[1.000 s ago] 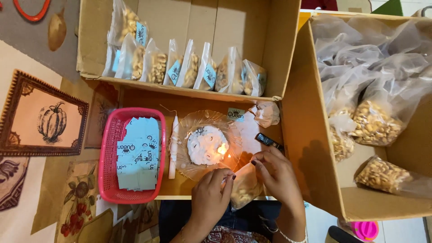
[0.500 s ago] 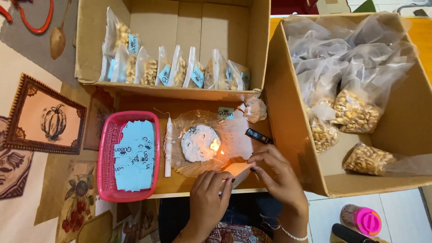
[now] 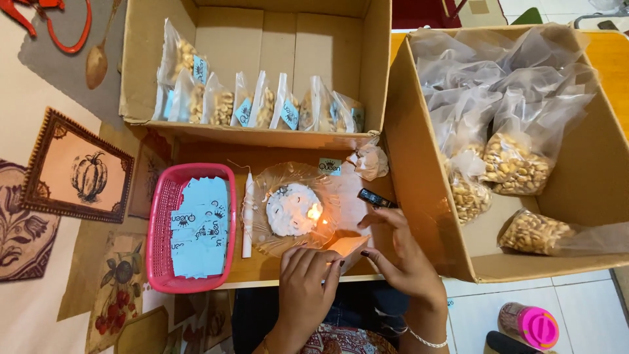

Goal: Sealing small plastic bags of cashews using a candle flame and placing them into a cardboard box.

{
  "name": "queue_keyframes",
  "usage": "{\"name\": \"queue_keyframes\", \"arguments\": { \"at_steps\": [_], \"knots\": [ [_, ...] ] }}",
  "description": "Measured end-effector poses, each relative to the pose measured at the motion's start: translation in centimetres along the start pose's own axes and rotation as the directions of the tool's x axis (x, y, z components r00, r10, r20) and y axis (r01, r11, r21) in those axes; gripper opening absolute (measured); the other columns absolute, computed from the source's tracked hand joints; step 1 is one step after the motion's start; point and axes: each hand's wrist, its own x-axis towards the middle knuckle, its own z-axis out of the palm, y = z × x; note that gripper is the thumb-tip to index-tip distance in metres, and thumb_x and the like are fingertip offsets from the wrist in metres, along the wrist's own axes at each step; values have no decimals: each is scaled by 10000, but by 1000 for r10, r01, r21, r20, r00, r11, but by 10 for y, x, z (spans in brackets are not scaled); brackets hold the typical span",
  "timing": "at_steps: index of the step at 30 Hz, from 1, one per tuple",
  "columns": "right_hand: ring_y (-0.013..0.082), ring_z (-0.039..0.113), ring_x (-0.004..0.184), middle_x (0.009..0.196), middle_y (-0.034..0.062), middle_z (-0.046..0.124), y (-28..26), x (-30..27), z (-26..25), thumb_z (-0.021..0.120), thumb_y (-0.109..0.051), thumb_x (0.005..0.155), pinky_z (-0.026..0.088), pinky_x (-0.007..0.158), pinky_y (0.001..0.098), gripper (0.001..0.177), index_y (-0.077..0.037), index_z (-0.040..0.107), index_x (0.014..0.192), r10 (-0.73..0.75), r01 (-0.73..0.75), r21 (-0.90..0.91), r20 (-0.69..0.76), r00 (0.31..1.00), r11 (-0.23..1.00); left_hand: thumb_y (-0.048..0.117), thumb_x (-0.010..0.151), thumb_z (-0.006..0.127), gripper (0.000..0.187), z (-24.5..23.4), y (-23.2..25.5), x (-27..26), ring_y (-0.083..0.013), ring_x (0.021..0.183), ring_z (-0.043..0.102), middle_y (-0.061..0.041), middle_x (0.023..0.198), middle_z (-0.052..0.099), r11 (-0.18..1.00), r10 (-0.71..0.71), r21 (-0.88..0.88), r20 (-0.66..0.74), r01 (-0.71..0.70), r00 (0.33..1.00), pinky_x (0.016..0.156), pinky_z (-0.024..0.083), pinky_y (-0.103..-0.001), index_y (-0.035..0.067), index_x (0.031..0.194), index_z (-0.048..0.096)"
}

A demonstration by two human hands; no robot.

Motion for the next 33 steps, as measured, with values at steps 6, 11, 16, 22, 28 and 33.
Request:
{"name": "queue_keyframes", "arguments": {
  "at_steps": [6, 11, 16, 22, 28, 33],
  "knots": [
    [154, 665, 1007, 949, 6, 658, 5, 1, 7, 644, -44, 974, 243, 1149, 392, 617, -70, 330, 1504, 38, -36, -51, 47, 998, 998, 168, 938, 725, 89, -2, 2, 3, -220, 891, 658, -15, 932, 713, 1000, 3, -2, 1, -3, 1000, 942, 462, -428, 126, 1010, 692],
    [179, 589, 1083, 1028, 12, 660, 10, -1, 10, 676, -136, 962, 295, 1102, 381, 563, -86, 408, 1455, 101, -99, -67, 24, 995, 993, 164, 934, 731, 85, -2, 0, 4, -218, 883, 661, -11, 925, 717, 1000, 3, 5, -20, -3, 1000, 930, 457, -421, 129, 1000, 691],
    [324, 394, 1424, 1460, 138, 463, 1, 5, 8, 720, -260, 934, 334, 1190, 480, 631, -88, 411, 1456, 61, -58, -47, 51, 997, 997, 159, 924, 733, 84, -1, -1, 4, -209, 866, 659, 8, 918, 720, 1000, 5, 9, -36, -4, 999, 943, 448, -419, 144, 995, 689],
    [295, 378, 1315, 1340, 56, 534, 10, 6, 14, 633, -246, 966, 328, 1069, 484, 112, -157, 701, 961, 20, -13, -109, 57, 998, 994, 167, 928, 728, 69, -2, 1, 2, -203, 853, 658, 14, 898, 715, 1000, -2, 4, -40, 2, 999, 964, 441, -424, 148, 981, 688],
    [288, 441, 1214, 1146, 45, 539, 13, 9, 16, 635, -294, 979, 358, 1111, 522, 172, -161, 736, 939, -77, 78, -111, 11, 997, 991, 175, 939, 705, 48, -1, -1, 1, -198, 851, 664, 11, 900, 721, 1000, -28, -5, -40, 28, 999, 981, 433, -423, 149, 978, 696],
    [316, 392, 1423, 1514, 102, 456, 8, 11, 15, 667, -377, 966, 290, 1188, 523, 428, -208, 650, 1359, 16, -13, -60, 62, 998, 998, 184, 932, 724, 66, -3, -1, 1, -200, 856, 662, 15, 905, 724, 1000, -23, 15, -45, 24, 999, 980, 428, -421, 152, 983, 696]
  ]
}}
